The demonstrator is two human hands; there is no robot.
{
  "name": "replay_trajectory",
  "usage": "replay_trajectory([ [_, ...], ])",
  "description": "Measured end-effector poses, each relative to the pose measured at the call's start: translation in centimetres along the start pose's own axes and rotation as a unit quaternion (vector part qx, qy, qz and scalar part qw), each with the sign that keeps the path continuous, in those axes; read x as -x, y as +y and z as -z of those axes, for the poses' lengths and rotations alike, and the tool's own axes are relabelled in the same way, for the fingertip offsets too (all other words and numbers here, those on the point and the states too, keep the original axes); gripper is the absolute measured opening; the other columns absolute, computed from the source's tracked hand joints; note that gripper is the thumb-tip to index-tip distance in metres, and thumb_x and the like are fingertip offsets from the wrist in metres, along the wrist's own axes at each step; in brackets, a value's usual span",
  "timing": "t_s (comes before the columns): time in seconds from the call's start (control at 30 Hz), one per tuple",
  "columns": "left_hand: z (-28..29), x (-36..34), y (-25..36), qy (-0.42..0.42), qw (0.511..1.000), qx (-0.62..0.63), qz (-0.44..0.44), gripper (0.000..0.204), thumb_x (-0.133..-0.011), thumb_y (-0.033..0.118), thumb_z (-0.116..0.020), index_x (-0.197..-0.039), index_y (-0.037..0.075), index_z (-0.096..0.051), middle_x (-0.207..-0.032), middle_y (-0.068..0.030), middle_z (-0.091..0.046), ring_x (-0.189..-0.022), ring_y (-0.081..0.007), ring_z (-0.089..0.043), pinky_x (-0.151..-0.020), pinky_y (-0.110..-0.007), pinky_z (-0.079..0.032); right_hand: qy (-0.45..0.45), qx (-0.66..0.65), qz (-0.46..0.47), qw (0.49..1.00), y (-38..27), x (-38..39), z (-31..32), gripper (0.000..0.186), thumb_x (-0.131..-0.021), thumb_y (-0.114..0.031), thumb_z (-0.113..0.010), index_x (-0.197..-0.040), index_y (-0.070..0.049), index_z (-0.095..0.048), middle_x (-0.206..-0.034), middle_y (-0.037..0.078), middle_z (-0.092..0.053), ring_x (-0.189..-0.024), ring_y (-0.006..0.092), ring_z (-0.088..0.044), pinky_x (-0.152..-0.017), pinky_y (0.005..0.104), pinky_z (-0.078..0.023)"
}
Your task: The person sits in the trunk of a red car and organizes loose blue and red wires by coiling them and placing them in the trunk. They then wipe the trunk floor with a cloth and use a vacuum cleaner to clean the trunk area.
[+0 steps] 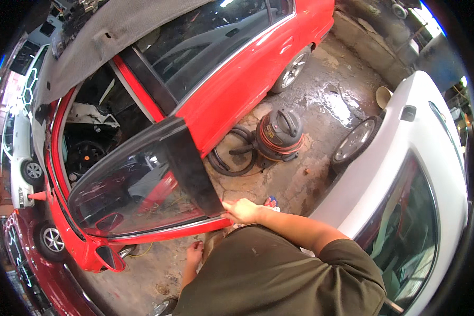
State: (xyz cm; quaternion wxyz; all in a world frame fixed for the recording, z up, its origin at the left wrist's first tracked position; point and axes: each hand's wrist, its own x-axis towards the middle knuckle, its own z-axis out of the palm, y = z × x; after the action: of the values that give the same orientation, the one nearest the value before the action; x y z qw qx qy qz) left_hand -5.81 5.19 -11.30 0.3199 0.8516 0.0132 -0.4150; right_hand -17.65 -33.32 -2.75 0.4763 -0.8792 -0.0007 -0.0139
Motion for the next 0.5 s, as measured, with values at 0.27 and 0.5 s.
replay_trajectory([
  [0.27,-7.0,5.1,9.0,0.019,0.996,-0.071,-0.045,0.039,-0.1,0.032,-0.063,-0.122,0.0,-0.068,-0.106,-0.0178,-0.074,-0.094,-0.0243,-0.071,-0.085,-0.036,-0.055,-0.16,0.041,0.03,0.986,2.3,-2.1,4.0,0.038,-0.098,-0.044,-0.058,-0.113,-0.01,-0.051,-0.093,0.014,-0.068,-0.076,0.0416,-0.068,-0.083,0.0553,-0.05],
  [0.5,-10.6,2.6,10.9,-0.095,0.988,-0.115,-0.039,0.045,-0.1,0.037,-0.061,-0.124,0.0,-0.067,-0.107,-0.0206,-0.073,-0.097,-0.0304,-0.071,-0.087,-0.038,-0.054,-0.107,0.004,-0.117,0.987,9.3,-1.2,10.2,0.044,-0.091,-0.041,-0.065,-0.124,-0.012,-0.06,-0.112,0.018,-0.07,-0.1,0.0388,-0.068,-0.083,0.0493,-0.055],
])
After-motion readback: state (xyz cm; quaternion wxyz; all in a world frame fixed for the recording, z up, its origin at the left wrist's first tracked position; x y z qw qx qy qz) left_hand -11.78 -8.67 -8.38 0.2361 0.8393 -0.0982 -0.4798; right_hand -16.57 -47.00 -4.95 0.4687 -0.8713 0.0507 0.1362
